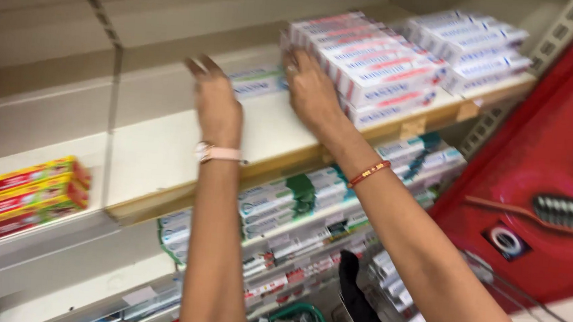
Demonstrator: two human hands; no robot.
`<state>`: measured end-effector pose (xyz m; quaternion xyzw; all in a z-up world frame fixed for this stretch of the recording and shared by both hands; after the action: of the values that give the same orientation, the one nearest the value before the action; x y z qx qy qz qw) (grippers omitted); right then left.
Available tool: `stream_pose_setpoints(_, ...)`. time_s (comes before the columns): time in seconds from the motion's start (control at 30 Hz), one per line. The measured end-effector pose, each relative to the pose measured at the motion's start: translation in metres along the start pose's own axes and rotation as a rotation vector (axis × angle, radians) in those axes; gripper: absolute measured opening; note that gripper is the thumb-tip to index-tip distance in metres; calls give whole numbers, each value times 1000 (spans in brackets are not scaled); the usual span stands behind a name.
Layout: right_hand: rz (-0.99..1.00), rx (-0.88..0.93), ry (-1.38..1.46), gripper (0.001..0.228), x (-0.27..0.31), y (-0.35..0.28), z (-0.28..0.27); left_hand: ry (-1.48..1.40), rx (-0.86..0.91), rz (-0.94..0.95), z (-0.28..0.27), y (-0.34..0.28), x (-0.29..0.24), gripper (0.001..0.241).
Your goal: The recorder is restocking toothpaste boxes on a shelf in a store.
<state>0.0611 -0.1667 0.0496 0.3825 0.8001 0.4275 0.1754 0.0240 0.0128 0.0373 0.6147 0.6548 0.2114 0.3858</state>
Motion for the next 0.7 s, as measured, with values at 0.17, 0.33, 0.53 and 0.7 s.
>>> stream_pose_setpoints(0.17, -36, -273, 392, 30, 7, -75, -119, -327, -270, 284, -89, -78, -117, 50)
stream_pose_setpoints(0.33, 302, -220, 363, 24, -94, -229, -151, -711, 61, 342, 24, -187, -227, 58)
stream_pose_setpoints(0.53, 929, 29, 265, 11, -270, -504, -100, -964, 627, 99, 249, -340, -343, 52)
stream_pose_setpoints(0.7, 1307, 454, 94, 18, -373, -800, -27, -900, 974, -62, 469, -592, -394, 33)
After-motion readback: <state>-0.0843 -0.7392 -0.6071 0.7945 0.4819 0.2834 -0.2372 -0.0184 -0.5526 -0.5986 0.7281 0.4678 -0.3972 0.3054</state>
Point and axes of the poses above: each hand's wrist, its own y-axis towards the middle knuckle, its own z-axis out of the palm, x = y × z, the point moved 6 cm from there along y, towards the middle knuckle, and after that the axes turned 8 degrees about z, right-handed, at the moved point
